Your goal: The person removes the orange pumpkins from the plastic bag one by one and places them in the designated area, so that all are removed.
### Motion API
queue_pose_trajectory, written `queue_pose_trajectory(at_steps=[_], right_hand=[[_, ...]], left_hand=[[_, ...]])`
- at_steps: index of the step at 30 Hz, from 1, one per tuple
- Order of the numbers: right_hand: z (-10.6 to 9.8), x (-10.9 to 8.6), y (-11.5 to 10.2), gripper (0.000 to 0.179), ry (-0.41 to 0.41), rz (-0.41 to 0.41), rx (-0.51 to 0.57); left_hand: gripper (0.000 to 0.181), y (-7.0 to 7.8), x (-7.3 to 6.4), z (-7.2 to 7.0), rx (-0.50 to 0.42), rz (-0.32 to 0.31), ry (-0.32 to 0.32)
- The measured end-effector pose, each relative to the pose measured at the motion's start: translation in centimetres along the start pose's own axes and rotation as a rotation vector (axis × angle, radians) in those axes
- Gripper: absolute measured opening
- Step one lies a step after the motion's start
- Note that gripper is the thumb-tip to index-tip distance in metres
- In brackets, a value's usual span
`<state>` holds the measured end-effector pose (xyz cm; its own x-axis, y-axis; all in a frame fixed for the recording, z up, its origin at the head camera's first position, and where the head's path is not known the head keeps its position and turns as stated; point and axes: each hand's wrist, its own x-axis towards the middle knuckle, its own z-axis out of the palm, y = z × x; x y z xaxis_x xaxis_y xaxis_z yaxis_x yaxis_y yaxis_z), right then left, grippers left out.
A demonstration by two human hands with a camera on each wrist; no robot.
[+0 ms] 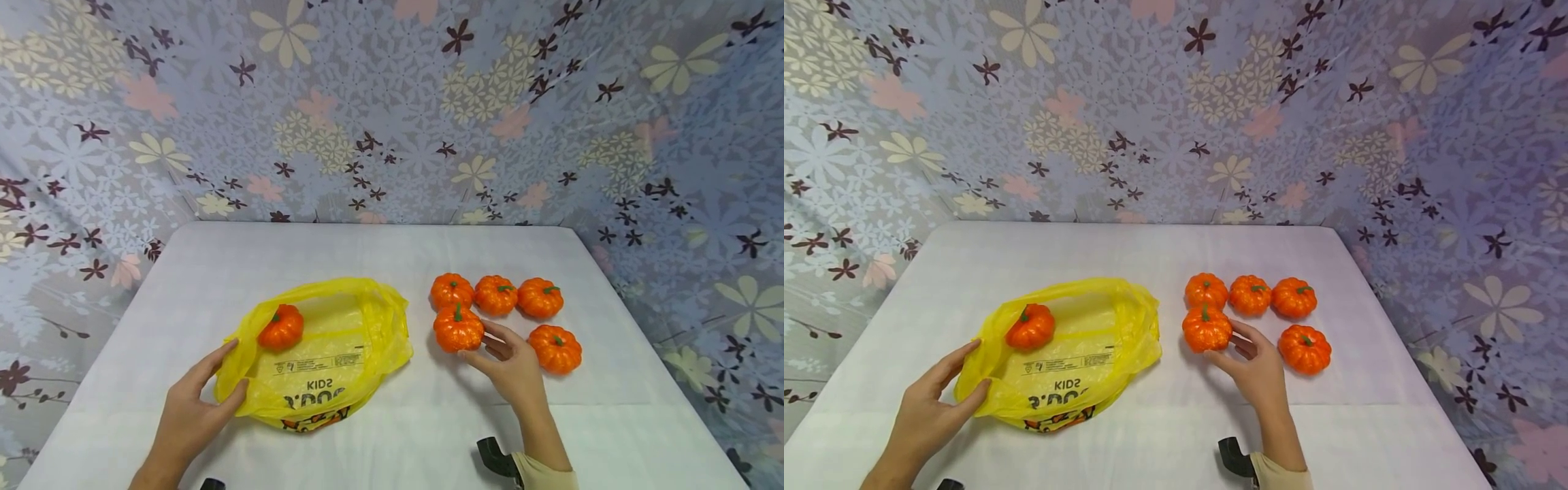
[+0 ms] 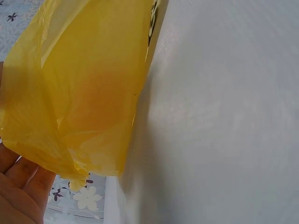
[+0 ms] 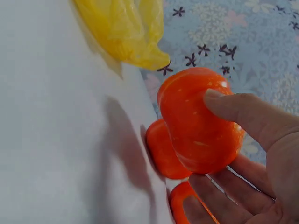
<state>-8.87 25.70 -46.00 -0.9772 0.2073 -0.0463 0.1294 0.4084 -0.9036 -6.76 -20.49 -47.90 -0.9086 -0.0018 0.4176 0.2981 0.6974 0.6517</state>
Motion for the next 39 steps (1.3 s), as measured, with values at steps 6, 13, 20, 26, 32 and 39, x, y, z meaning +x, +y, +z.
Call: queue_pose_trajectory(at_steps=[6,13,20,26,32,39], right_hand=[[-1.0,-0.5,0.8,0.079,0.036,0.081,-0.01],[-1.6,-1.2,1.2,0.085,0.111,0.137,0.022],[-1.6,-2.4,1.4,0.087,0.218,0.103,-0.115],[-1.5,-2.7,1.6,0.086,0.278,0.101,-0.185],[-1.1,-2.8,2.1,0.079,0.334,0.099,-0.267],[-1.1,-3.0,2.3,0.082,0.322,0.122,-0.298]], left_hand=[[0.065,-0.1,0.0,0.0,-0.001,0.001,0.004],[0.065,-0.1,0.0,0.0,0.005,0.001,0.004],[0.064,-0.1,0.0,0.1,0.004,-0.002,0.004],[0.064,-0.2,-0.1,0.1,0.003,0.0,0.008],[0.064,-0.3,-0.1,0.2,-0.018,0.018,0.018],[0.064,-0.3,-0.1,0.3,-0.012,0.013,0.009]])
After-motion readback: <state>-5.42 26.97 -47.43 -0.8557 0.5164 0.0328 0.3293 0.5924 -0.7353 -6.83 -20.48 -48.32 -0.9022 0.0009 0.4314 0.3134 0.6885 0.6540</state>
